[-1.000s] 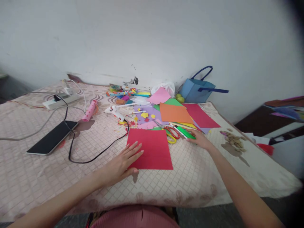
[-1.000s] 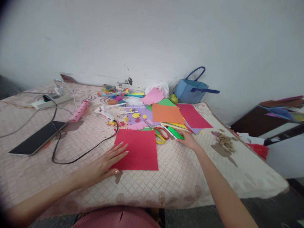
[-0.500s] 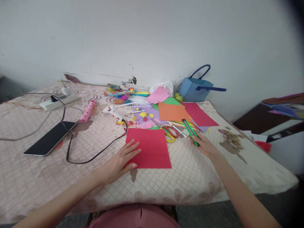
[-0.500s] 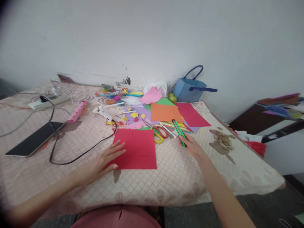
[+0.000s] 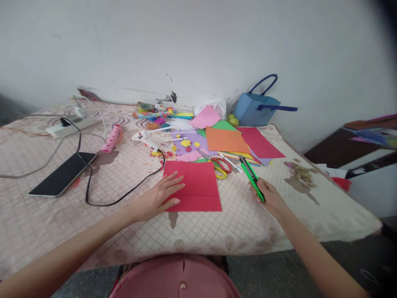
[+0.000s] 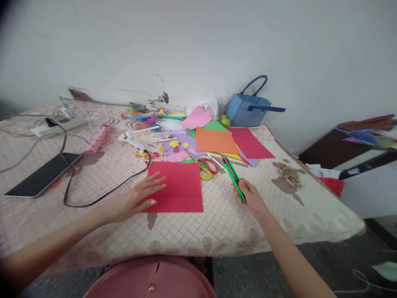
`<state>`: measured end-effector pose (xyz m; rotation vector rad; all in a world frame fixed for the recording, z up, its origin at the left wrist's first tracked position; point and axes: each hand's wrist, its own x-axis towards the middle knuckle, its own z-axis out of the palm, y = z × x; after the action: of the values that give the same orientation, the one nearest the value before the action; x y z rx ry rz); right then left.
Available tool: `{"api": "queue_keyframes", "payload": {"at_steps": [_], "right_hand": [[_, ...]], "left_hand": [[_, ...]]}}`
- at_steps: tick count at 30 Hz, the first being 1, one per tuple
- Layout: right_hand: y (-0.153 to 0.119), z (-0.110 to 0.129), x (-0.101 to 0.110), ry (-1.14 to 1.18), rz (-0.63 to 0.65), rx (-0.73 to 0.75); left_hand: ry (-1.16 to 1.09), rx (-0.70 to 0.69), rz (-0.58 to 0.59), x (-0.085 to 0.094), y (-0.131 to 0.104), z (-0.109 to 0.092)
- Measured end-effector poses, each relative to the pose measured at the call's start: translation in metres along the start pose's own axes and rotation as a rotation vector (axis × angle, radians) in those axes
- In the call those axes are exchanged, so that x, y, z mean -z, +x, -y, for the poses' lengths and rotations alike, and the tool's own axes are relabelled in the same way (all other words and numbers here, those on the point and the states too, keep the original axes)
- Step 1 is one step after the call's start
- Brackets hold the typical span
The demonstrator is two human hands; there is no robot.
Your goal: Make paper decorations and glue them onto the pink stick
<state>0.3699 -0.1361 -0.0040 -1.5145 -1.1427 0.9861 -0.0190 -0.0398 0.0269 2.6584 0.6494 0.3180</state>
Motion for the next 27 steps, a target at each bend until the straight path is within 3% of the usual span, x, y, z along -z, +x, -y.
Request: {"api": "queue_keyframes", "payload": {"at_steps": [3,12,16,19,23,27], "right_hand": [[-0.008,0.005,-0.003,-0.03,0.113,0.001],[-0.028,0.016,0.001,-0.389,0.277,-0.098],[-0.032,0.017,0.008,-0.536,0.32,-0.037],[-0.031,0.017,0.011,-0.646,0.363,0.073],[-0.029,0.015,0.014,-0.701,0.377,0.127],[-0.03,0.009,0.017,-0.714,0.388,0.15]], "left_hand": [[-0.013,-0.032,0.004,0.0,0.01,-0.001],[-0.046,-0.28,0.068,-0.009,0.053,-0.002],[-0.077,-0.366,0.109,-0.015,0.069,-0.006],[-0.056,-0.297,0.09,-0.023,0.076,-0.012],[-0.024,-0.097,0.033,-0.031,0.08,-0.016],[-0.149,-0.018,0.032,-0.036,0.082,-0.014]]}}
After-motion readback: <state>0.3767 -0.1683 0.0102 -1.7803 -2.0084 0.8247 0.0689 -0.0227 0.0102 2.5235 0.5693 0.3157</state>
